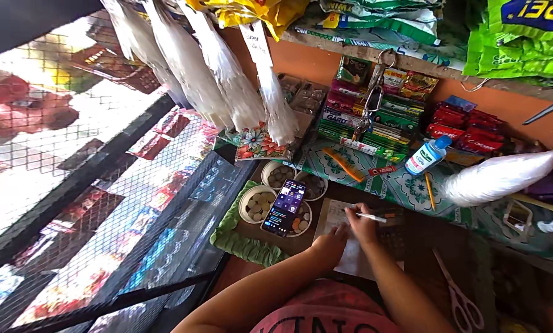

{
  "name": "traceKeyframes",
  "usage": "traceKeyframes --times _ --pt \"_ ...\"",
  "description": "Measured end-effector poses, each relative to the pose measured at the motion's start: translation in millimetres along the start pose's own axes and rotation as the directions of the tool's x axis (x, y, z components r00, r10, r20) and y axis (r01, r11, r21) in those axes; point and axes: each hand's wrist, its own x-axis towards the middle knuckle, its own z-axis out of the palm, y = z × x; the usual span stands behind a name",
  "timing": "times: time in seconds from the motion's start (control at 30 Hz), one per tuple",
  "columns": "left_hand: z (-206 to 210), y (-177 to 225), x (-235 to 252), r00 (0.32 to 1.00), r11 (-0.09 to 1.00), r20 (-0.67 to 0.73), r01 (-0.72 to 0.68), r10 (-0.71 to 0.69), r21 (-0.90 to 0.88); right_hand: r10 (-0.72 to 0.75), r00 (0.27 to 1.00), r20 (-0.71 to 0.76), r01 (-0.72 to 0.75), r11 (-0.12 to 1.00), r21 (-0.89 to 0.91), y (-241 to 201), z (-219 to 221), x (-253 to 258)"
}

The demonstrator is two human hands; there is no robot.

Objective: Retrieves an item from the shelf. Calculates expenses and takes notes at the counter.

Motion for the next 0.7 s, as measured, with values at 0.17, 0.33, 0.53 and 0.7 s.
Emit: traceKeyframes --times 0.17,0.33,0.53,0.7 --pt "-4.6 6.6 -3.7 0.996 0.994 0.012 0.09 -0.09 -0.055 -0.025 0.999 0.021 0.027 0.99 -0.14 0.4 3.9 -1.4" --pt "-12.6 12.2 -4.9 0.988 0.985 0.043 0.154 -0.151 -0.074 -0.091 0.996 0.021 0.093 0.981 -0.168 5.5 -0.1 -1.0" --pt "-10.9 11.4 -3.3 0.984 0.984 0.054 0.171 -0.168 -0.06 -0.149 0.988 -0.028 0.136 0.952 -0.274 12.0 1.1 1.2" --pt "-9.9 9.9 -0.5 0.985 0.985 0.065 0.165 -0.162 -0.054 -0.178 0.984 -0.034 0.157 0.933 -0.323 13.5 1.1 -2.3"
